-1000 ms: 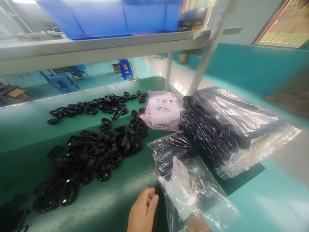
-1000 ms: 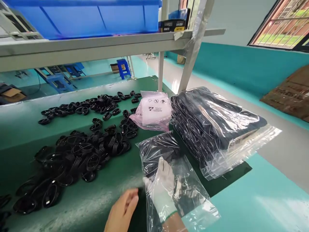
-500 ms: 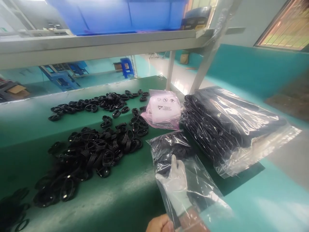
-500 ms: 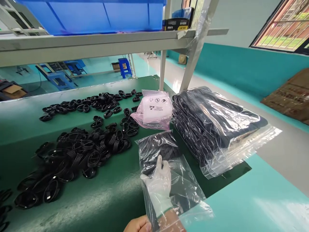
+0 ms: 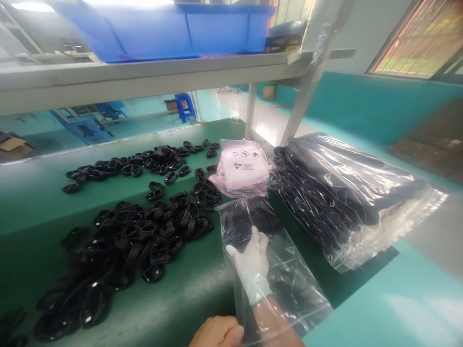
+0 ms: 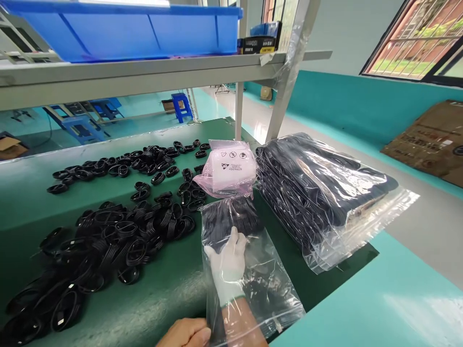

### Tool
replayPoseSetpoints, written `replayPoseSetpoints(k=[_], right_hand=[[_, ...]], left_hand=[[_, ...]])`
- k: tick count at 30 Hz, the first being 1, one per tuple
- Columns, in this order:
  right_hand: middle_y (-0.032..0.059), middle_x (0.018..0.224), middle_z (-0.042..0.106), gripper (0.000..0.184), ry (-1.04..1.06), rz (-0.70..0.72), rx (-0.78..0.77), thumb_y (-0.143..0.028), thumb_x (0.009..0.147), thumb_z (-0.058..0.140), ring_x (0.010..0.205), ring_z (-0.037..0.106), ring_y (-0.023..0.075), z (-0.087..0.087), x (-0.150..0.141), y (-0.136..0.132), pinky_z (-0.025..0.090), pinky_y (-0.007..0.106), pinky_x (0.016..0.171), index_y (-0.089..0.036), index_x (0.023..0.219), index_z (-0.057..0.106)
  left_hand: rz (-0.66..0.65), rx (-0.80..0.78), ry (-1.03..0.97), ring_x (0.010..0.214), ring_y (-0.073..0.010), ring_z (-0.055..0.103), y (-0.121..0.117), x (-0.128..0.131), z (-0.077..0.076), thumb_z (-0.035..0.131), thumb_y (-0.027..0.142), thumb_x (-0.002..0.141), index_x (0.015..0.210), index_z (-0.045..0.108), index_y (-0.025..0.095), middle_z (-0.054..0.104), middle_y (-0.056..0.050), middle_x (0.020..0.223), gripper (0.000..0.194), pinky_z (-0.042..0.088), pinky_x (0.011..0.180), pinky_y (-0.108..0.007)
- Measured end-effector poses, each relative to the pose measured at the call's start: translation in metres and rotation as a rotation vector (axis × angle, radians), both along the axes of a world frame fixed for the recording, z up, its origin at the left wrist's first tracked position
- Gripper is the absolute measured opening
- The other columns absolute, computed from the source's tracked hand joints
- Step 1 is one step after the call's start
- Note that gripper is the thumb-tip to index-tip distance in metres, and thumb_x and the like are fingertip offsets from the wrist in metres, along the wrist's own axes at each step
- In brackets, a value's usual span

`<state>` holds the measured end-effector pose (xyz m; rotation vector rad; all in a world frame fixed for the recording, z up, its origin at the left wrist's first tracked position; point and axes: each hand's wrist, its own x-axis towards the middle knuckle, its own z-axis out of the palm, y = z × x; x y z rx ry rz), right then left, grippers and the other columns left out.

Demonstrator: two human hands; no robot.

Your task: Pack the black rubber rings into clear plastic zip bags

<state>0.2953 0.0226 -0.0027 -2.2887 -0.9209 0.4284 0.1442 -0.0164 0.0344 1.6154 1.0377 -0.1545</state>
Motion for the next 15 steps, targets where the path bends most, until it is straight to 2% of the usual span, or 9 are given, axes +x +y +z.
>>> replayPoseSetpoints(k=[2, 4, 6, 8, 11, 15], right_hand=[[0.018, 0.124, 0.039, 0.062, 0.118, 0.029, 0.018, -0.041, 0.076, 0.047, 0.101, 0.053, 0.0271, -0.001, 0.01, -0.007, 0.044, 0.037, 0.083, -0.011, 0.129, 0.033], [0.0153, 0.115, 0.049, 0.048, 0.17, 0.066, 0.042, -0.033, 0.081, 0.036, 0.094, 0.057, 0.0236, -0.001, 0.021, -0.014, 0.045, 0.035, 0.082, -0.011, 0.123, 0.042], [0.0118, 0.108, 0.056, 0.042, 0.156, 0.099, 0.062, -0.03, 0.082, 0.032, 0.096, 0.057, 0.0232, -0.001, 0.03, -0.02, 0.044, 0.035, 0.085, -0.014, 0.116, 0.05], [0.0088, 0.106, 0.058, 0.039, 0.136, 0.117, 0.08, -0.03, 0.081, 0.033, 0.1, 0.055, 0.0239, -0.001, 0.035, -0.021, 0.042, 0.036, 0.089, -0.019, 0.111, 0.055], [0.005, 0.104, 0.06, 0.037, 0.141, 0.136, 0.087, -0.031, 0.079, 0.037, 0.103, 0.054, 0.0243, -0.002, 0.04, -0.018, 0.041, 0.036, 0.091, -0.028, 0.108, 0.059], [0.0001, 0.103, 0.062, 0.037, 0.09, 0.216, 0.036, -0.034, 0.078, 0.04, 0.101, 0.055, 0.0241, -0.006, 0.043, -0.016, 0.044, 0.035, 0.086, -0.041, 0.111, 0.054]], left_hand=[[0.065, 0.177, 0.102, 0.055, -0.0102, 0.047, 0.021, 0.003, 0.015, 0.037, 0.045, 0.081, 0.063, 0.054, 0.019, 0.052, 0.004, 0.056, 0.036, 0.031, 0.052, -0.019], [0.126, 0.453, 0.136, 0.06, -0.0109, 0.048, 0.05, 0.019, 0.028, 0.031, 0.041, 0.085, 0.07, 0.054, 0.021, 0.053, 0.004, 0.062, 0.035, 0.032, 0.054, -0.02], [0.079, 0.717, 0.037, 0.073, -0.0118, 0.05, 0.083, 0.048, 0.033, 0.031, 0.033, 0.087, 0.08, 0.056, 0.023, 0.057, 0.002, 0.078, 0.028, 0.035, 0.063, -0.021], [-0.023, 0.9, -0.035, 0.084, -0.0129, 0.051, 0.112, 0.081, 0.028, 0.034, 0.025, 0.087, 0.087, 0.057, 0.023, 0.058, 0.001, 0.086, 0.024, 0.036, 0.073, -0.023], [-0.146, 0.958, -0.013, 0.085, -0.0136, 0.052, 0.142, 0.119, 0.008, 0.042, 0.021, 0.084, 0.091, 0.059, 0.024, 0.057, 0.001, 0.09, 0.019, 0.038, 0.074, -0.024], [-0.159, 0.862, -0.001, 0.086, -0.0125, 0.054, 0.154, 0.129, -0.014, 0.045, 0.023, 0.083, 0.099, 0.059, 0.028, 0.057, 0.002, 0.093, 0.022, 0.04, 0.07, -0.022]])
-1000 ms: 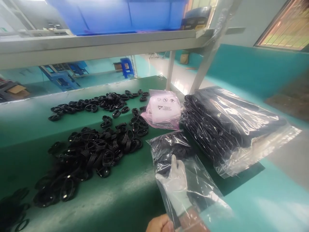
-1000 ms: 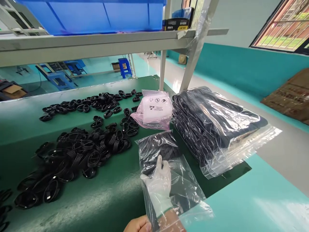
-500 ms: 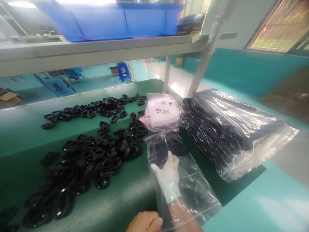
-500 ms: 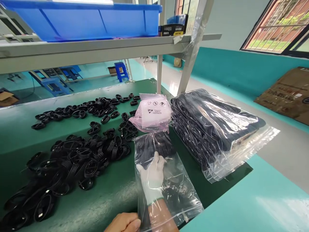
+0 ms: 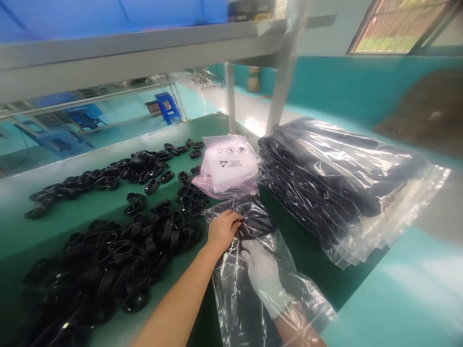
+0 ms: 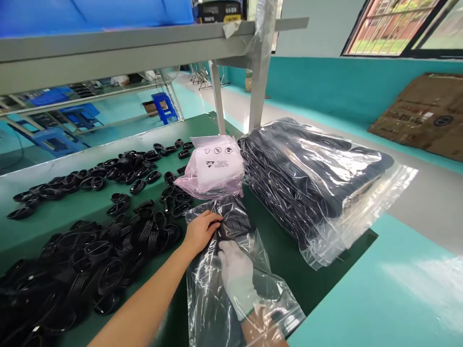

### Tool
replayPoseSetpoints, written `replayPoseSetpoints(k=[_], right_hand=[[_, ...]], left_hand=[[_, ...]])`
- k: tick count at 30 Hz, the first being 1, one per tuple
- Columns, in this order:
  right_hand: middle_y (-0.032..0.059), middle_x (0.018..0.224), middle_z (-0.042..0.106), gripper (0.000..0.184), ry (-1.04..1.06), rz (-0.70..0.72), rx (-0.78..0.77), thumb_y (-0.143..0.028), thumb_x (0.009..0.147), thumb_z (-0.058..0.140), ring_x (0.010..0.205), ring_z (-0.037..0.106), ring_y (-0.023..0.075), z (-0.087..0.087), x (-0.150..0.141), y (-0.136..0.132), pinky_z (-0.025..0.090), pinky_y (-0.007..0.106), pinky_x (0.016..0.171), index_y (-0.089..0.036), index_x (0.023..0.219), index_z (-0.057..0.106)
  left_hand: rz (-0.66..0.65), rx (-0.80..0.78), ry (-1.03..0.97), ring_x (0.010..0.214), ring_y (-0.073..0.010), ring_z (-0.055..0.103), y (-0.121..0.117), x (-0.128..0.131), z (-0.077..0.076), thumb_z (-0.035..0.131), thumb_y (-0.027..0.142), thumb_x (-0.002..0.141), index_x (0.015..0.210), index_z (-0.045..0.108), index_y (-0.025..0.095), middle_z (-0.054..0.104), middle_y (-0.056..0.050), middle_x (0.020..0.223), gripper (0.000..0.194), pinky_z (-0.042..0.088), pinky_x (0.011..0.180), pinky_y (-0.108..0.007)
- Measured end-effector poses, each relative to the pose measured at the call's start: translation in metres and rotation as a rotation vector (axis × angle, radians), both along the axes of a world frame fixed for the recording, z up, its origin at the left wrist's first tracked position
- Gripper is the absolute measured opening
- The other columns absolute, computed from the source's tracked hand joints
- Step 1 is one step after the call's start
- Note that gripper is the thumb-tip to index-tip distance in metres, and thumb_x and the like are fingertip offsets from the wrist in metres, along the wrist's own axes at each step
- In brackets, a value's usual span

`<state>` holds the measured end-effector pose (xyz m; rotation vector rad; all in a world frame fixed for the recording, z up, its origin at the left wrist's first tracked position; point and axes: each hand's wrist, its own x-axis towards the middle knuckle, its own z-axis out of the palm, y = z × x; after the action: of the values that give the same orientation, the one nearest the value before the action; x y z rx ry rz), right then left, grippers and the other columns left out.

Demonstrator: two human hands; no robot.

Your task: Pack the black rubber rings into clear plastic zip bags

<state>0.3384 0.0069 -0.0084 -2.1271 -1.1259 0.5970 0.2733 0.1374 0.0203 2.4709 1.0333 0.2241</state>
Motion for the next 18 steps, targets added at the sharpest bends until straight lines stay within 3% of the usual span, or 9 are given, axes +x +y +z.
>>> replayPoseSetpoints(k=[6, 9, 11, 13, 14, 16, 18], right_hand=[[0.0013, 0.113, 0.057, 0.034, -0.106, -0.091, -0.075, -0.04, 0.08, 0.046, 0.106, 0.051, 0.0223, 0.0, -0.011, -0.026, 0.043, 0.035, 0.087, -0.041, 0.114, 0.05], [0.0056, 0.118, 0.051, 0.03, -0.108, -0.106, -0.098, -0.041, 0.084, 0.044, 0.101, 0.051, 0.0184, 0.001, -0.018, -0.032, 0.044, 0.036, 0.084, -0.031, 0.111, 0.051], [0.0071, 0.117, 0.051, 0.03, -0.109, -0.109, -0.117, -0.038, 0.085, 0.045, 0.098, 0.052, 0.0174, 0.002, -0.019, -0.027, 0.045, 0.038, 0.083, -0.023, 0.111, 0.051], [0.0071, 0.114, 0.052, 0.03, -0.107, -0.106, -0.138, -0.035, 0.085, 0.047, 0.096, 0.053, 0.0175, 0.003, -0.017, -0.016, 0.046, 0.038, 0.081, -0.019, 0.111, 0.05], [0.007, 0.113, 0.052, 0.031, -0.106, -0.102, -0.149, -0.034, 0.085, 0.048, 0.095, 0.054, 0.0175, 0.003, -0.016, -0.01, 0.047, 0.038, 0.08, -0.017, 0.111, 0.05], [0.0064, 0.11, 0.053, 0.03, -0.104, -0.094, -0.174, -0.034, 0.085, 0.048, 0.092, 0.055, 0.0164, 0.004, -0.013, 0.0, 0.047, 0.037, 0.078, -0.018, 0.11, 0.051], [0.0058, 0.104, 0.056, 0.028, -0.107, -0.088, -0.202, -0.036, 0.086, 0.046, 0.086, 0.056, 0.0148, 0.005, -0.011, 0.007, 0.047, 0.034, 0.074, -0.018, 0.107, 0.052]], left_hand=[[0.014, 0.001, -0.019, 0.088, -0.0126, 0.054, 0.003, 0.003, -0.005, 0.039, 0.023, 0.086, 0.098, 0.061, 0.029, 0.058, 0.002, 0.094, 0.026, 0.04, 0.07, -0.022], [-0.008, -0.048, -0.026, 0.089, -0.0122, 0.055, 0.004, 0.001, 0.012, 0.037, 0.022, 0.085, 0.098, 0.061, 0.029, 0.059, 0.003, 0.098, 0.028, 0.04, 0.072, -0.022], [0.042, -0.055, -0.051, 0.092, -0.0125, 0.055, -0.007, -0.017, 0.026, 0.038, 0.025, 0.085, 0.1, 0.06, 0.028, 0.06, 0.002, 0.102, 0.027, 0.04, 0.075, -0.022], [0.222, -0.047, -0.042, 0.088, -0.0132, 0.057, -0.035, -0.049, 0.034, 0.038, 0.032, 0.085, 0.097, 0.06, 0.026, 0.063, 0.0, 0.097, 0.025, 0.041, 0.074, -0.023], [0.349, -0.099, 0.025, 0.075, -0.0132, 0.058, -0.055, -0.067, 0.032, 0.039, 0.037, 0.084, 0.087, 0.061, 0.024, 0.065, 0.0, 0.082, 0.026, 0.041, 0.066, -0.023], [0.505, -0.321, 0.17, 0.051, -0.0128, 0.054, -0.102, -0.1, 0.017, 0.037, 0.048, 0.082, 0.07, 0.058, 0.022, 0.06, 0.002, 0.056, 0.036, 0.038, 0.052, -0.022], [0.533, -0.54, 0.127, 0.053, -0.0143, 0.056, -0.148, -0.118, -0.008, 0.042, 0.048, 0.079, 0.06, 0.057, 0.02, 0.061, 0.0, 0.055, 0.037, 0.038, 0.052, -0.022]])
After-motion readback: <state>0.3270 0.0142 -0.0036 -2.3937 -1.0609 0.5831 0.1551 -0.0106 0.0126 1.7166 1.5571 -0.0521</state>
